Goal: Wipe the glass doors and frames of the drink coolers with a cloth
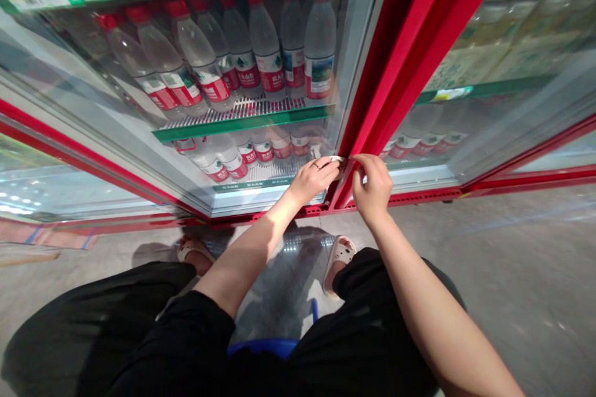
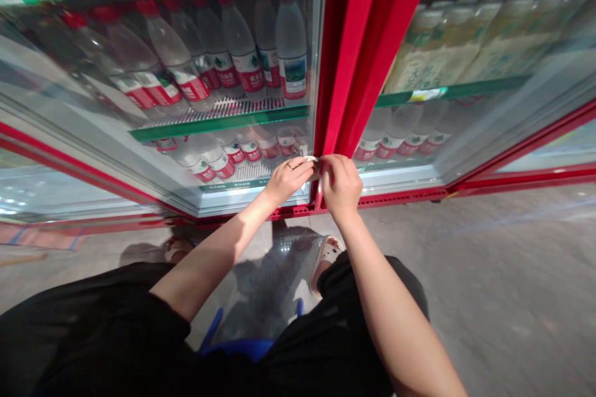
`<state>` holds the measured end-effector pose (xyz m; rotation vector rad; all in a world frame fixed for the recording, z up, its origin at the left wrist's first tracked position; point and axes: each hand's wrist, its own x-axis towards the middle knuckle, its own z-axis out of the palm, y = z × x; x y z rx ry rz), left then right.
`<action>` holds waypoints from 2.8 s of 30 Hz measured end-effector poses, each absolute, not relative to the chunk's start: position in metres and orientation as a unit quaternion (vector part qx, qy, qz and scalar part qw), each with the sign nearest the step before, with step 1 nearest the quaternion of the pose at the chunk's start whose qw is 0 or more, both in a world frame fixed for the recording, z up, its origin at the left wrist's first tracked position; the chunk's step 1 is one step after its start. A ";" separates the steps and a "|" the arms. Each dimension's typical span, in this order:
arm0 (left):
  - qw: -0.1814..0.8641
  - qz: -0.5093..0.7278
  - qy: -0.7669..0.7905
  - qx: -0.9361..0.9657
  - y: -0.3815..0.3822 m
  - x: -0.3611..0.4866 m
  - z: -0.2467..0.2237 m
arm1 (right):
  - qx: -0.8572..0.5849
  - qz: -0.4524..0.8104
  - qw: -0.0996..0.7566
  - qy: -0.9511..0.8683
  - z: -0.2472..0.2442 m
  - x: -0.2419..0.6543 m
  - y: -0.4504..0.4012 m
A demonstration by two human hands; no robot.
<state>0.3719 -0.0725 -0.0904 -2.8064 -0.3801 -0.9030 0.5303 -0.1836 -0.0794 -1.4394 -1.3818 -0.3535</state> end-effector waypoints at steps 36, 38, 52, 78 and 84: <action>0.059 -0.414 -0.263 -0.870 -0.090 0.327 -0.102 | -0.588 -0.103 0.488 -0.637 -0.100 0.521 -0.180; 0.060 -0.397 -0.251 -0.881 -0.087 0.333 -0.103 | -0.586 -0.105 0.488 -0.638 -0.099 0.520 -0.180; 0.031 -0.393 -0.257 -0.882 -0.091 0.312 -0.097 | -0.551 -0.073 0.473 -0.684 -0.101 0.509 -0.175; -0.021 -0.541 -0.346 -0.766 -0.097 0.270 -0.087 | -0.534 -0.067 0.397 -0.744 -0.099 0.481 -0.160; 0.024 -0.455 -0.299 -0.839 -0.094 0.263 -0.083 | -0.517 -0.084 0.387 -0.759 -0.098 0.476 -0.157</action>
